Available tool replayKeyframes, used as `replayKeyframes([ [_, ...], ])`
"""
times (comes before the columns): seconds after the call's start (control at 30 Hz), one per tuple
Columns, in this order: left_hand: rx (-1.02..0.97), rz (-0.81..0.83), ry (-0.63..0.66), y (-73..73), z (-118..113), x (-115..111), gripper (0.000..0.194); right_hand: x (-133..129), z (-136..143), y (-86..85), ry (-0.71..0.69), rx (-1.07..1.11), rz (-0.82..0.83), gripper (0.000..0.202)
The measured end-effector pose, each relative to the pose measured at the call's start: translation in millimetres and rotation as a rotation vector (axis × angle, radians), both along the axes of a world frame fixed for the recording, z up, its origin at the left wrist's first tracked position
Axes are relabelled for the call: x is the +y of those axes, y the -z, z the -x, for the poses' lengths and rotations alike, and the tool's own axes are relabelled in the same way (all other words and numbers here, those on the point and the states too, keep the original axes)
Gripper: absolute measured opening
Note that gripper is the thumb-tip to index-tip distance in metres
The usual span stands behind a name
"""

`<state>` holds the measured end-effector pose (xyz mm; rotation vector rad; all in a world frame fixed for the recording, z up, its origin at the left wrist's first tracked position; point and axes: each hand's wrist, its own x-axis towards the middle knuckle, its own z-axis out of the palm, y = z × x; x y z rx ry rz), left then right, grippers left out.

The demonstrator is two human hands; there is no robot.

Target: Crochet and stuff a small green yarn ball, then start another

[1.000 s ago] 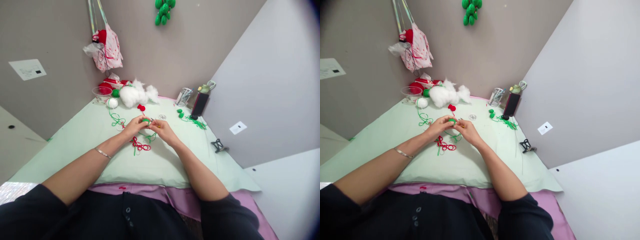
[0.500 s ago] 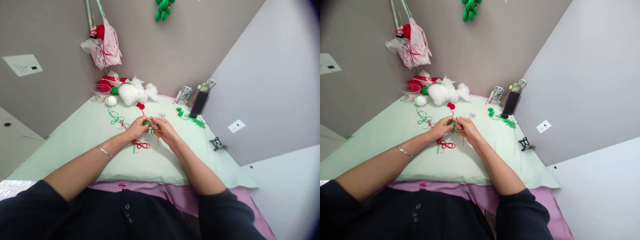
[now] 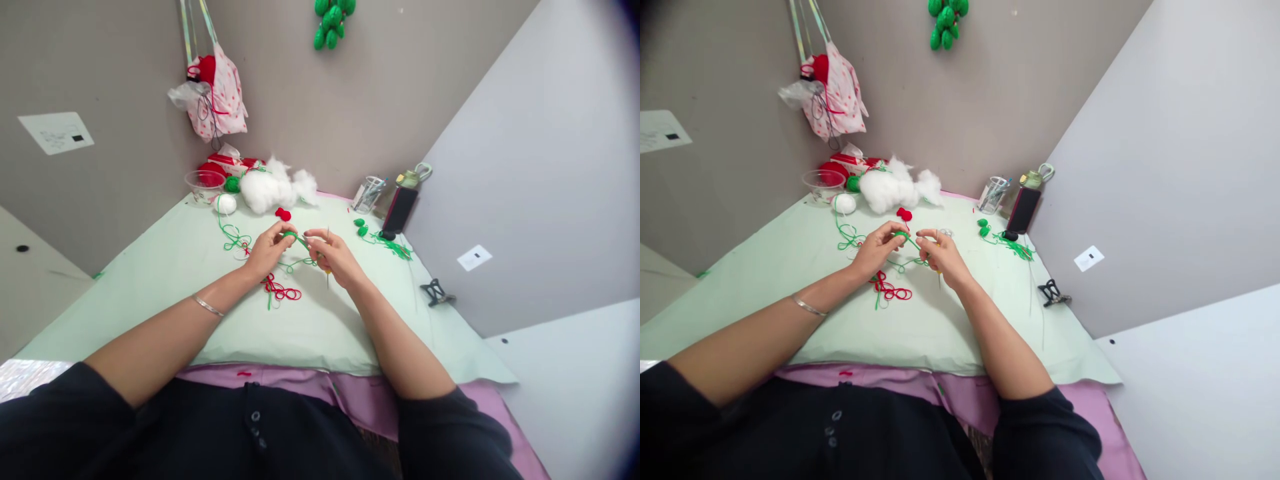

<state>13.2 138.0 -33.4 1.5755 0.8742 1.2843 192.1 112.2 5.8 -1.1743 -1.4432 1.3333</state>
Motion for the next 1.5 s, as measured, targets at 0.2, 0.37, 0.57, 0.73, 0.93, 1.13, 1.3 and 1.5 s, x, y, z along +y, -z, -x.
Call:
replayKeyframes([
  [0.2,-0.033,0.059,0.081,3.3,-3,1,0.026,1,3,6.6,-0.054,-0.155,-0.075,0.032],
  [0.37,-0.038,0.103,0.099,9.2,-8,4,0.022,-2,11,8.6,-0.001,-0.200,-0.174,0.028],
  [0.57,-0.062,0.125,0.069,16.6,-10,7,0.021,-8,24,14.0,0.021,-0.261,-0.237,0.027],
  [0.73,-0.132,0.103,0.089,8.5,-5,5,0.023,-14,23,7.0,-0.059,-0.254,-0.237,0.029],
  [0.93,-0.169,0.095,0.050,-2.5,5,4,0.029,-14,-24,-20.1,-0.275,-0.390,-0.209,0.045],
  [1.13,-0.134,0.144,0.058,-4.0,9,5,0.037,7,-83,-16.4,0.096,-0.657,-0.198,0.047],
  [1.3,-0.076,0.101,0.038,-3.6,8,4,0.031,14,-60,-0.4,0.196,-0.589,-0.302,0.055],
  [1.5,-0.050,0.090,0.087,-4.0,4,-2,0.033,-1,4,15.5,-0.177,-0.028,-0.085,0.061],
])
